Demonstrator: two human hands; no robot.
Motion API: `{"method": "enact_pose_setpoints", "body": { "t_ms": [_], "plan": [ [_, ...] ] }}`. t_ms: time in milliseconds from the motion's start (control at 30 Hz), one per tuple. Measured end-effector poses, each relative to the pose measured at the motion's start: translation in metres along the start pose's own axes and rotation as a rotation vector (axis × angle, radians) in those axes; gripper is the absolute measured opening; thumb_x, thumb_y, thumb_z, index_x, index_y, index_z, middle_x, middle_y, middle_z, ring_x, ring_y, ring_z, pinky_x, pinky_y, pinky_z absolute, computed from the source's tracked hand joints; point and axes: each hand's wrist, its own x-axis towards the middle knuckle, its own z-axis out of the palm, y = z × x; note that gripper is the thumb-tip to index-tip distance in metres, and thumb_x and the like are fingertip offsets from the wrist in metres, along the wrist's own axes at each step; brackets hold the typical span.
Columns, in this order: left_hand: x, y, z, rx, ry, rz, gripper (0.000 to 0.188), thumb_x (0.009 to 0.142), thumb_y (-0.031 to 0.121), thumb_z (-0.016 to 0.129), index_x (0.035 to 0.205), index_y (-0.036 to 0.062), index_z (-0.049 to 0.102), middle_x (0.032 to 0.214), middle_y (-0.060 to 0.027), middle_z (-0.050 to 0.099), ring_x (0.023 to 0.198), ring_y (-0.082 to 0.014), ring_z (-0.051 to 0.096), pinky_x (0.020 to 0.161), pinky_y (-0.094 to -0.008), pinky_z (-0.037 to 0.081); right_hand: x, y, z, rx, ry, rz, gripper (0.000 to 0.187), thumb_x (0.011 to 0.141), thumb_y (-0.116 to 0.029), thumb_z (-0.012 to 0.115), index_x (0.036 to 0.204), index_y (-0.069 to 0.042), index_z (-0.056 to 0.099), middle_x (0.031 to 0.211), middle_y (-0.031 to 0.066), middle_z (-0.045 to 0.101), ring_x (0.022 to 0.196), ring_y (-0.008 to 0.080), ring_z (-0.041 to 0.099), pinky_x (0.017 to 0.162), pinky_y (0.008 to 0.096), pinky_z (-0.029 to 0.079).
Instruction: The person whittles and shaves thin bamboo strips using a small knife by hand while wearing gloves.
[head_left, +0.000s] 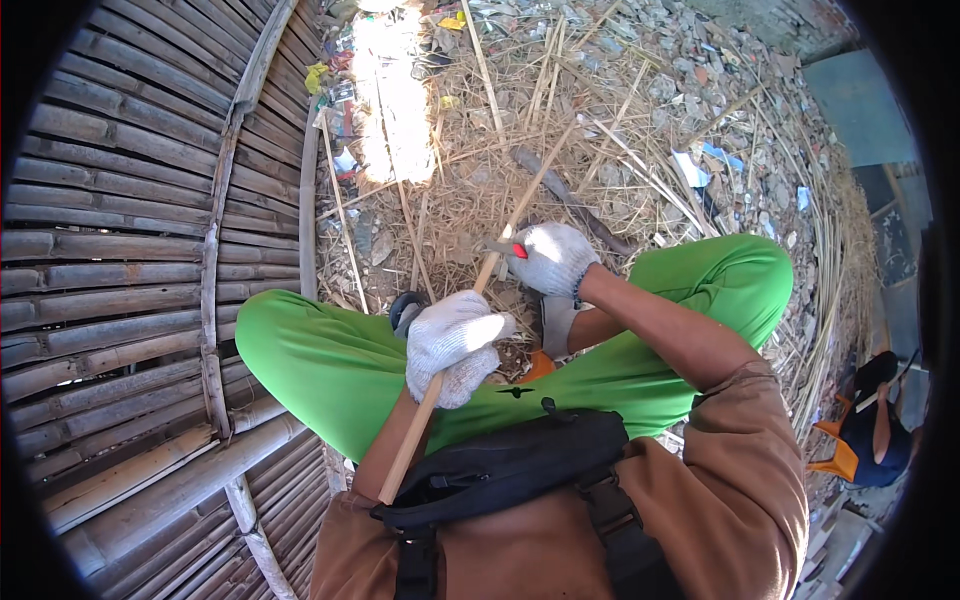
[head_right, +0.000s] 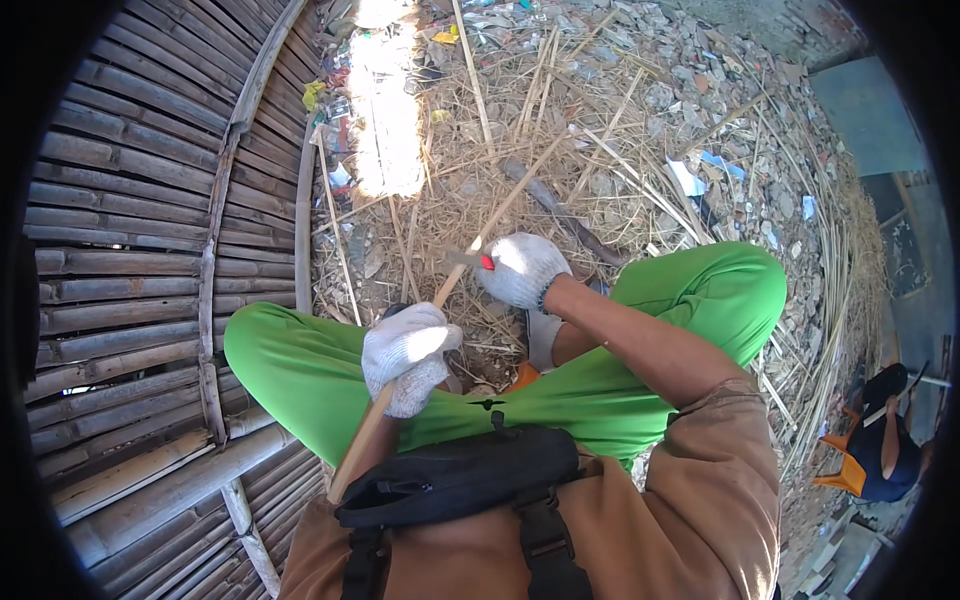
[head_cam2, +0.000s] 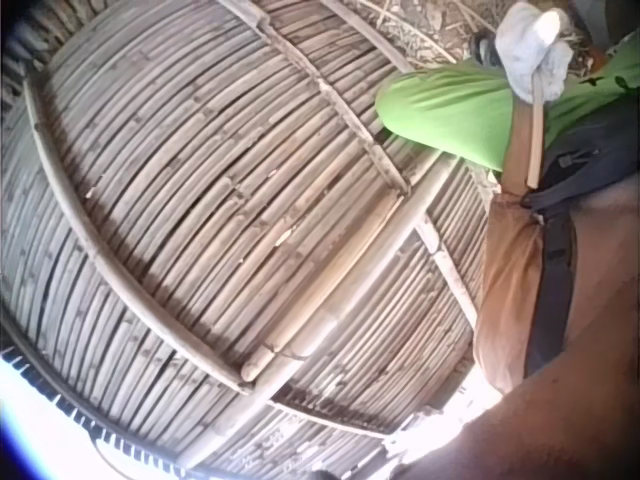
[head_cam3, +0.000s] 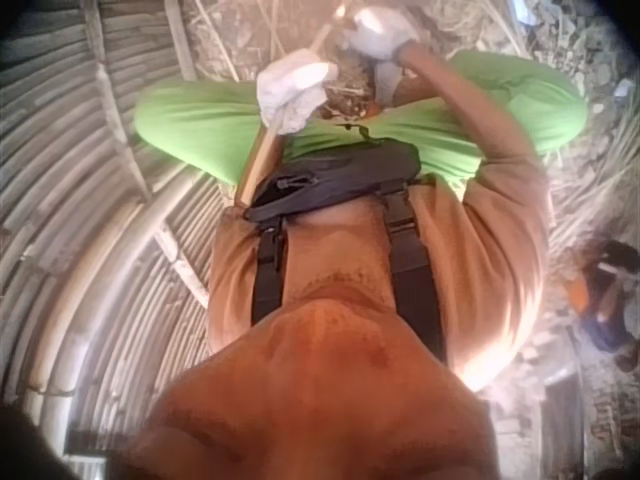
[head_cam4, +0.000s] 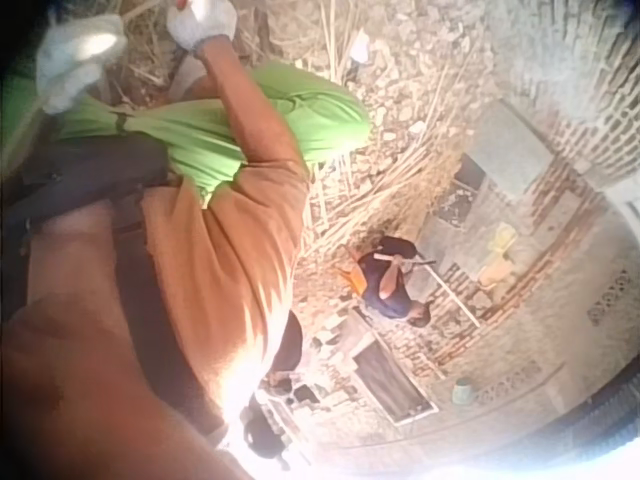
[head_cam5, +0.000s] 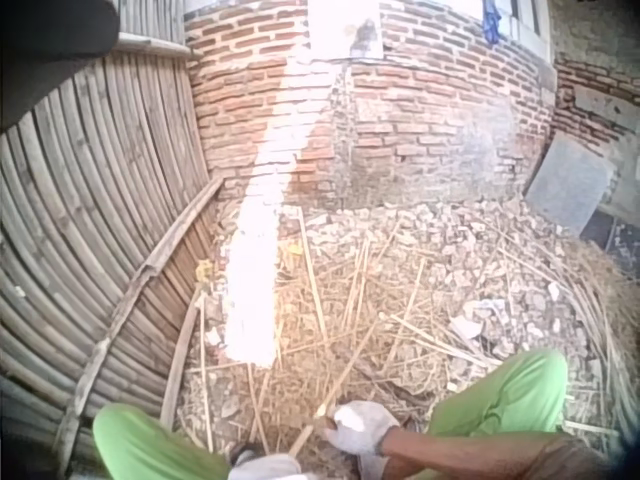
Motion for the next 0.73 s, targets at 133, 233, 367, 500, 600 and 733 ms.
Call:
{"method": "enact_pose_setpoints", "body": {
  "t_ms": [133,233,367,500,600,733],
  "plan": [
    [0.008,0.001,0.0,0.035,-0.08,0.073,0.043,0.077,0.01,0.078,0.115,-0.0096,0.074,0.075,-0.0166,0.067,0.06,-0.0338,0.062,0.064,-0.0462,0.054,-0.001,0.004,-0.004,-0.025,-0.033,-0.011,0.039,0.096,-0.042,0.06,0.093,-0.009,0.079,0.094,0.0235,0.076,0.092,0.0459,0.073,0.087,0.0541,0.059],
    [0.009,0.0,0.004,0.049,-0.119,0.119,0.045,0.072,0.007,0.078,0.113,-0.0104,0.073,0.07,-0.0149,0.064,0.056,-0.032,0.058,0.059,-0.0452,0.05,0.005,0.012,0.002,-0.041,-0.071,-0.035,0.04,0.097,-0.043,0.059,0.095,-0.007,0.079,0.096,0.0242,0.076,0.094,0.0463,0.073,0.088,0.0538,0.059],
    [0.011,0.006,0.008,0.068,-0.139,0.13,0.045,0.069,0.004,0.077,0.111,-0.0102,0.073,0.066,-0.0131,0.061,0.054,-0.0313,0.056,0.056,-0.0436,0.047,0.018,0.027,0.001,-0.113,-0.07,0.048,0.045,0.098,-0.043,0.058,0.098,-0.003,0.08,0.101,0.0268,0.076,0.097,0.0454,0.075,0.089,0.0532,0.06],
    [0.021,0.023,0.005,0.055,-0.169,0.133,0.044,0.066,0.005,0.078,0.108,-0.0094,0.073,0.064,-0.0123,0.058,0.054,-0.0302,0.056,0.055,-0.0435,0.046,0.033,0.063,-0.026,-0.173,0.035,0.241,0.048,0.099,-0.046,0.057,0.095,-0.003,0.08,0.101,0.0277,0.076,0.097,0.0456,0.074,0.089,0.0539,0.059],
    [0.016,0.016,0.003,0.116,-0.174,0.122,0.048,0.064,0.008,0.079,0.108,-0.0089,0.074,0.064,-0.0112,0.058,0.054,-0.03,0.056,0.055,-0.0429,0.046,0.019,0.055,-0.03,-0.058,0.009,0.165,0.049,0.099,-0.048,0.058,0.089,-0.004,0.077,0.097,0.0272,0.075,0.093,0.0467,0.073,0.087,0.0549,0.058],
    [0.014,0.019,-0.003,0.132,-0.246,0.045,0.05,0.067,0.003,0.08,0.117,0.0021,0.075,0.074,-0.0078,0.068,0.062,-0.0307,0.064,0.061,-0.042,0.052,-0.002,0.01,-0.013,0.141,-0.182,0.022,0.054,0.099,-0.056,0.063,0.084,-0.006,0.074,0.091,0.0268,0.073,0.095,0.0444,0.073,0.089,0.0511,0.056]
  ]
}}
